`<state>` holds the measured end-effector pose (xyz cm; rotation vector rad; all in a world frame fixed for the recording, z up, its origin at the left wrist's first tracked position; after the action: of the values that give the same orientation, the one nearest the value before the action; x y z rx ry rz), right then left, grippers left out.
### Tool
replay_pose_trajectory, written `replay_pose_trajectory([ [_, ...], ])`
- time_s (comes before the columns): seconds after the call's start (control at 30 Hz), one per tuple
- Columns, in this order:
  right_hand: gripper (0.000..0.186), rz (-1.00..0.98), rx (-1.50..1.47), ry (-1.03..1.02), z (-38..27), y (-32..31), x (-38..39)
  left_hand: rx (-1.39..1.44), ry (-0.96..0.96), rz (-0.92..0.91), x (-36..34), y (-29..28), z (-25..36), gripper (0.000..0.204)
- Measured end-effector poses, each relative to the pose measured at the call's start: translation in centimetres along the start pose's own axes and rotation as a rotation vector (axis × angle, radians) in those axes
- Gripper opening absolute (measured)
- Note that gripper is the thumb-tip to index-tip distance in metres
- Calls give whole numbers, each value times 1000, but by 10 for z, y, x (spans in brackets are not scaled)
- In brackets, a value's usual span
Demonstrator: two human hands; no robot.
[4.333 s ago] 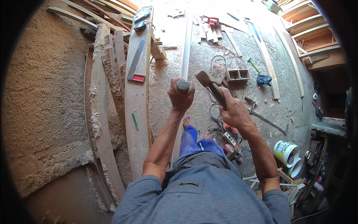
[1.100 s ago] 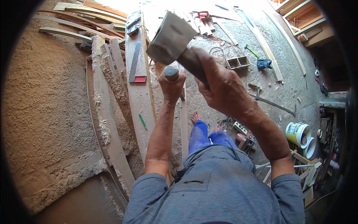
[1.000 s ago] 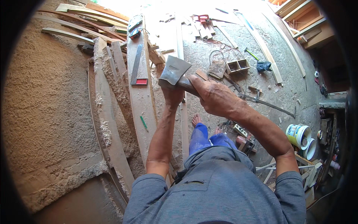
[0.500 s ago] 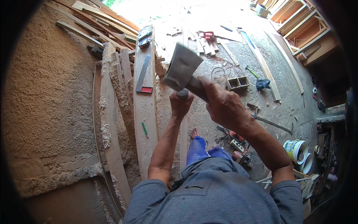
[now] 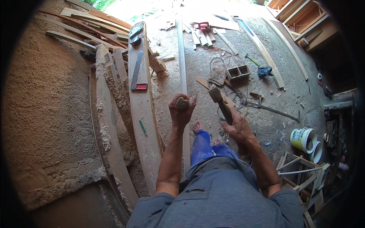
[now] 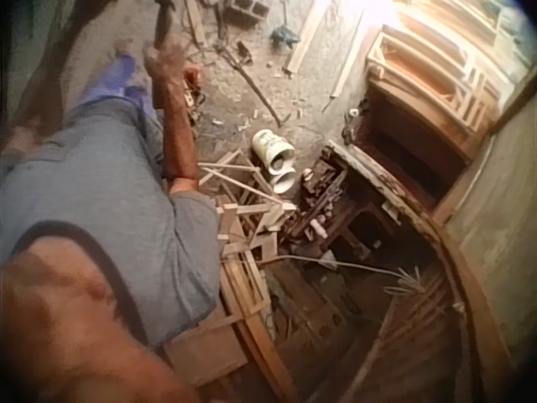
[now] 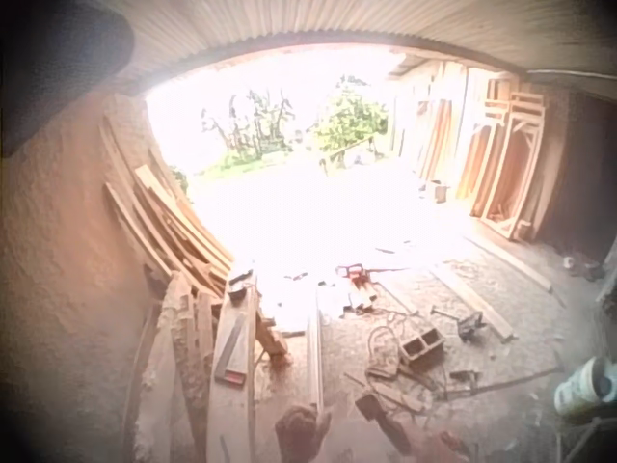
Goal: The person uses a chisel and mallet to carve a groove along a long wooden plank. They repeatedly position the chisel and strike it with the mallet to remove wood shavings.
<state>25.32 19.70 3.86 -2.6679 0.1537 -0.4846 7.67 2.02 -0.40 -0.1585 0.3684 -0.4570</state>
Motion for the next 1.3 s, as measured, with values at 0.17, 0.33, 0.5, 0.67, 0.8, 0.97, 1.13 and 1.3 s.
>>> replay_pose_trajectory([
  [0.17,64,31,7,-45,25,6,4,-54,130,11,60,12,10,28],
  [0.33,65,-15,-54,48,20,-1,-16,-185,277,-279,161,-4,-20,28],
  [0.5,68,-20,-219,81,18,16,-24,-248,373,-634,164,-36,-44,41],
  [0.67,64,-9,-248,6,49,33,-9,-553,395,-797,202,-41,-77,41],
  [0.8,64,-27,-300,185,61,29,14,-676,542,-826,149,-40,-35,21],
  [0.97,62,-50,-441,258,78,35,26,-543,488,37,14,-27,-14,22],
  [1.13,60,-58,-447,327,74,28,23,-507,354,389,-113,-83,8,23],
  [1.3,60,-32,-481,358,85,29,14,166,30,342,-93,-83,-12,21],
])
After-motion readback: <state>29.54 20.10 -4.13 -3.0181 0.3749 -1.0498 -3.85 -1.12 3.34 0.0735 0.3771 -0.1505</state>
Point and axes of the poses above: each hand's wrist, its own x-axis away from the middle knuckle, its own y-axis out of the palm, z = x × y, the point moved 2 cm from there along -x, towards the middle knuckle, and after that the axes turned 10 degrees about -z, right-handed, at the moved point
